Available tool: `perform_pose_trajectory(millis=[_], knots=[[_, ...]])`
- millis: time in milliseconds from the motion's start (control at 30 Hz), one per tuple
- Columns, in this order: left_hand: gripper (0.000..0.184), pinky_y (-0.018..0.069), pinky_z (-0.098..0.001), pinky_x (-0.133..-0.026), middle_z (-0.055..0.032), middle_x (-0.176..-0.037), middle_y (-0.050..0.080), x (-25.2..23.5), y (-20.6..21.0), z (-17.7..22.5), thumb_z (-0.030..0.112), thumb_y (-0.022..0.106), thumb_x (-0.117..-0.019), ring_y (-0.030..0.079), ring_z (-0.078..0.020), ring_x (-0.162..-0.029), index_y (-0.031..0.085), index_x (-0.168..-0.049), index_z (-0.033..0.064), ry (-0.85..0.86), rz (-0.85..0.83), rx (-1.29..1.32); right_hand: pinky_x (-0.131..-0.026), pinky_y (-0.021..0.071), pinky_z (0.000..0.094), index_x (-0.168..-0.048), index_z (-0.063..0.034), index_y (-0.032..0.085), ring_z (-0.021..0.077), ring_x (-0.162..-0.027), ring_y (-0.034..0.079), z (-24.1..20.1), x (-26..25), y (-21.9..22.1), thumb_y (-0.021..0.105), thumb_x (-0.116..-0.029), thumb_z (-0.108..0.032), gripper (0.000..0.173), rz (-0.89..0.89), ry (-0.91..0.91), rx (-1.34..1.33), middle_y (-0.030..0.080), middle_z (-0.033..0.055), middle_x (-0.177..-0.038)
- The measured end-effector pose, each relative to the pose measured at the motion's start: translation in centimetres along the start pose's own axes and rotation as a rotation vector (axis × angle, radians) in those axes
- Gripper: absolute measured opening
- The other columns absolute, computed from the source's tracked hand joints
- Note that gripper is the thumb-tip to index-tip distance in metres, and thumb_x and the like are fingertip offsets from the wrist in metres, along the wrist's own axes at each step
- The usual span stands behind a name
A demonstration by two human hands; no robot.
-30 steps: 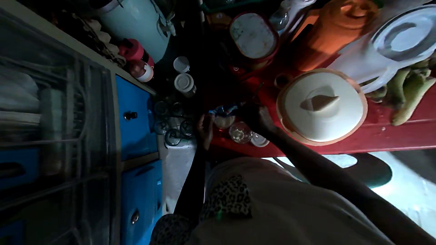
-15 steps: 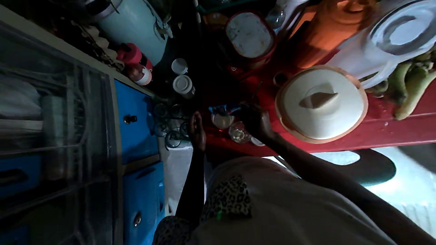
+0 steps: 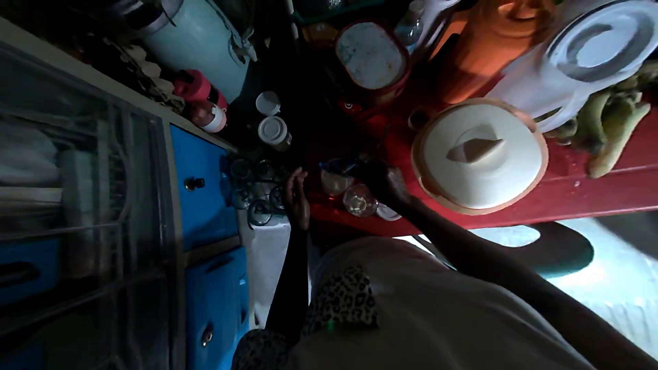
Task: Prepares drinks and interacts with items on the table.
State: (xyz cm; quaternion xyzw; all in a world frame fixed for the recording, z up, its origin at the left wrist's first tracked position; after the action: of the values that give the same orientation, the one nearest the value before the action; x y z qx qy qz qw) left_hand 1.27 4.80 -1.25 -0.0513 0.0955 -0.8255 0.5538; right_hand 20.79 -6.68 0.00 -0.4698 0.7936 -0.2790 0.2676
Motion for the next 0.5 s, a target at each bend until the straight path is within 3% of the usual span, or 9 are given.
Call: perform_pose_trajectory(millis=[167,233,333,433,500], knots=[[0.046,0.0466,-0.0384,-0.106,-0.0204,-0.141,0.058,-0.1,0.7,0.8,0.010,0.055,-0.1008,0.058,-0.0234,-0.128,0.051,-0.144,-0.0039,0.038,-0.146,0.013,-0.087,0.0553,0.0591,-0.108,0.0066,0.071,0.0401,-0.095,0.069,0.3,-0.5,-0.3,0.063,-0.1001,-0.012,0.022,-0.058,0.097,-0.072,0.070,0.0243,-0.104],[0.047,0.0516,-0.0381,-0.098,-0.0214,-0.131,0.063,0.0,1.1,1.3,0.012,0.061,-0.1003,0.064,-0.0228,-0.114,0.052,-0.144,-0.0027,0.011,-0.168,-0.072,-0.087,0.0554,0.0590,-0.108,0.0053,0.073,0.0403,-0.096,0.069,-0.2,-0.6,-0.3,0.066,-0.0987,-0.011,0.020,-0.103,0.085,-0.058,0.070,0.0241,-0.105],[0.028,0.0556,-0.0319,-0.079,-0.0157,-0.103,0.070,-0.1,2.1,1.5,0.010,0.063,-0.1011,0.065,-0.0129,-0.083,0.064,-0.125,-0.0042,-0.082,-0.139,-0.146,-0.086,0.0572,0.0567,-0.102,0.0035,0.074,0.0378,-0.095,0.070,-1.0,-1.0,-0.4,0.070,-0.0937,-0.009,0.015,-0.122,-0.015,-0.084,0.070,0.0228,-0.104],[0.023,0.0545,-0.0278,-0.076,-0.0114,-0.097,0.069,-0.5,1.7,1.2,0.011,0.061,-0.1021,0.062,-0.0077,-0.079,0.066,-0.119,-0.0045,-0.113,-0.107,-0.099,-0.089,0.0574,0.0556,-0.111,0.0009,0.074,0.0355,-0.100,0.071,-0.5,-1.6,-0.8,0.074,-0.0918,-0.018,0.027,-0.091,-0.076,-0.105,0.072,0.0204,-0.110],[0.023,0.0549,-0.0261,-0.077,-0.0084,-0.097,0.070,-0.7,1.1,0.7,0.010,0.063,-0.1012,0.063,-0.0051,-0.080,0.066,-0.119,-0.0040,-0.128,-0.080,-0.022,-0.089,0.0559,0.0574,-0.109,0.0045,0.072,0.0391,-0.101,0.069,-0.7,-2.2,-1.6,0.071,-0.0951,-0.019,0.027,-0.104,-0.046,-0.073,0.070,0.0236,-0.110]])
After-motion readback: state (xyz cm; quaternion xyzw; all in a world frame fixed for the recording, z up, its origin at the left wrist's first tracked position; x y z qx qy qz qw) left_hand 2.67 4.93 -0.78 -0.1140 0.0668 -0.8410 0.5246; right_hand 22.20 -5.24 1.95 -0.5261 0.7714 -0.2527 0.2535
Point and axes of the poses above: each hand's wrist, its own x-axis away from the middle knuckle, its own y-axis out of the palm, z = x × y, the point moved 4 cm from there along -x, towards the middle knuckle
